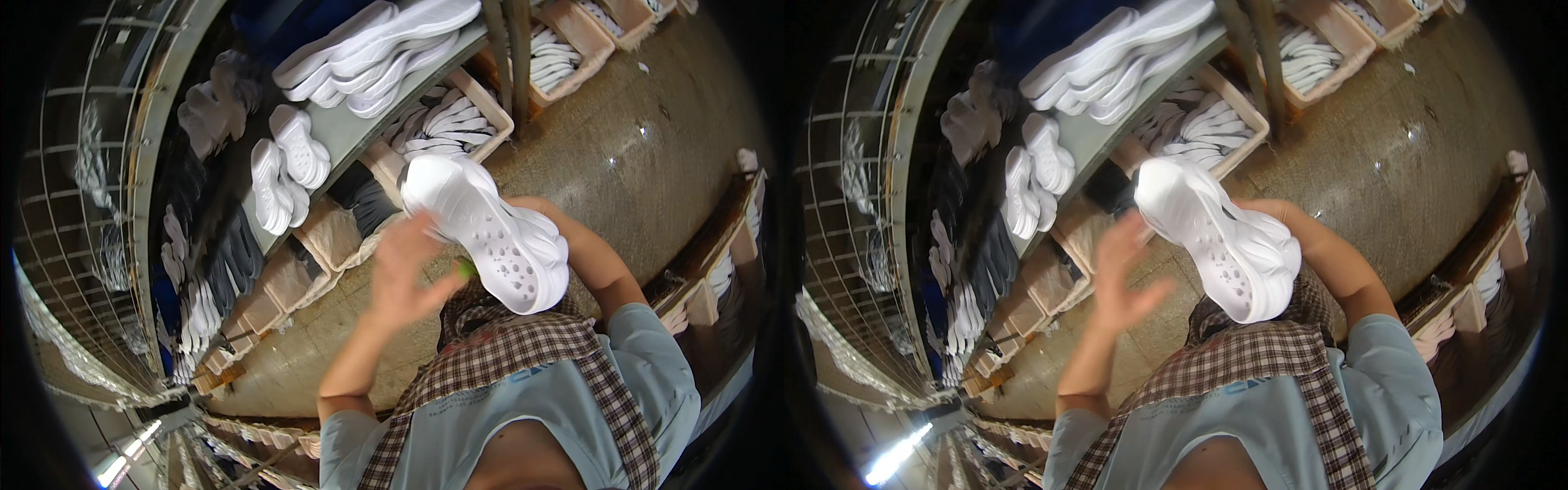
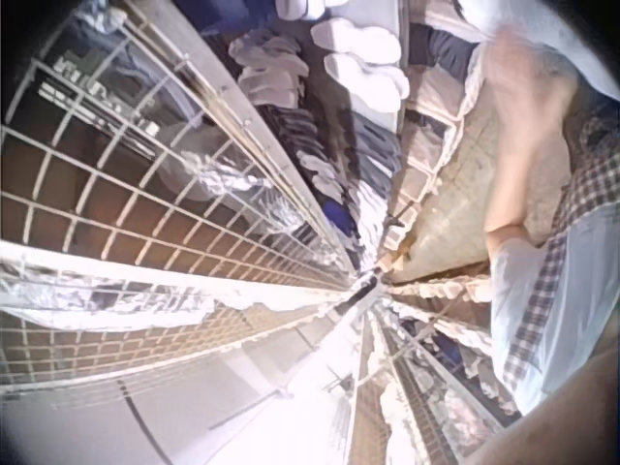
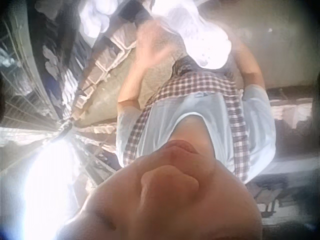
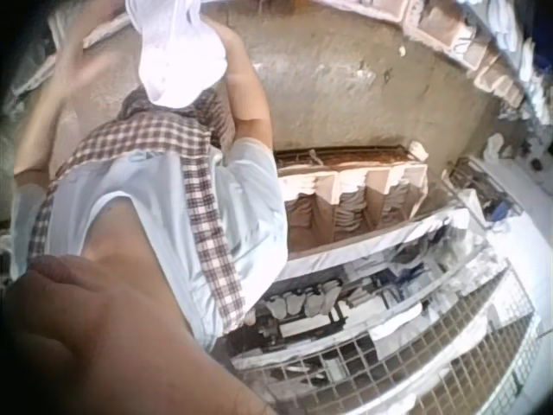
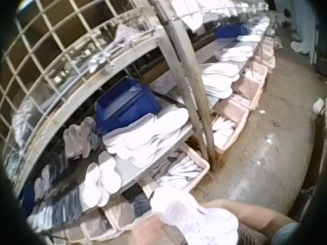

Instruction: The person picks up white and gray slippers from shelves, inspects them by turning them over, and places them into bins or a sack. The person handles multiple slippers one at a time, moving between different shelf sections and storage containers.

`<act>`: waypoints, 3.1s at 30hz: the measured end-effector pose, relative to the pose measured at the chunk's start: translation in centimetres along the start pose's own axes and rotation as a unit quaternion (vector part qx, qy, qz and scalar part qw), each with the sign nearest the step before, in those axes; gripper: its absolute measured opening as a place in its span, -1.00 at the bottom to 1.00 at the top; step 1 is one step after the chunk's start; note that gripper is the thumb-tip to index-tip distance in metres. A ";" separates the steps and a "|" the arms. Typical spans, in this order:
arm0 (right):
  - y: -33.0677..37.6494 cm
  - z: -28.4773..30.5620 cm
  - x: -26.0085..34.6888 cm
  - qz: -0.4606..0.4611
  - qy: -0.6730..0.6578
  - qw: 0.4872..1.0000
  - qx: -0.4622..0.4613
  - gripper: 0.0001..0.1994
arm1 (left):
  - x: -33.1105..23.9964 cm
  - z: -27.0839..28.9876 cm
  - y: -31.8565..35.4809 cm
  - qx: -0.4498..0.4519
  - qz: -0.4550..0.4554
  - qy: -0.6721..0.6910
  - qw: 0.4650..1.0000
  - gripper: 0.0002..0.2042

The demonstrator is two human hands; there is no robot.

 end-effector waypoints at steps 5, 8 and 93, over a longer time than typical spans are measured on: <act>-2.4 9.2 -1.6 -0.116 0.156 0.979 -0.058 -0.48 | 13.1 -9.6 0.8 0.347 0.105 0.181 0.914 -0.01; -2.8 13.0 -4.8 -0.150 0.189 0.968 -0.064 -0.31 | 15.2 -18.5 8.9 0.567 0.273 0.438 0.642 0.02; -0.9 -9.7 21.9 0.413 0.311 0.790 -0.328 -0.67 | 25.8 6.2 -10.7 -0.148 0.135 -0.039 0.979 -0.67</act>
Point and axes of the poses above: each hand's wrist, its own y-axis away from the middle knuckle, its own z-axis out of the back of the hand, x = y × z, the point moved 10 cm from there along -y, towards the middle knuckle, and after that the axes turned 11 degrees about -z, right-handed, at the moved point
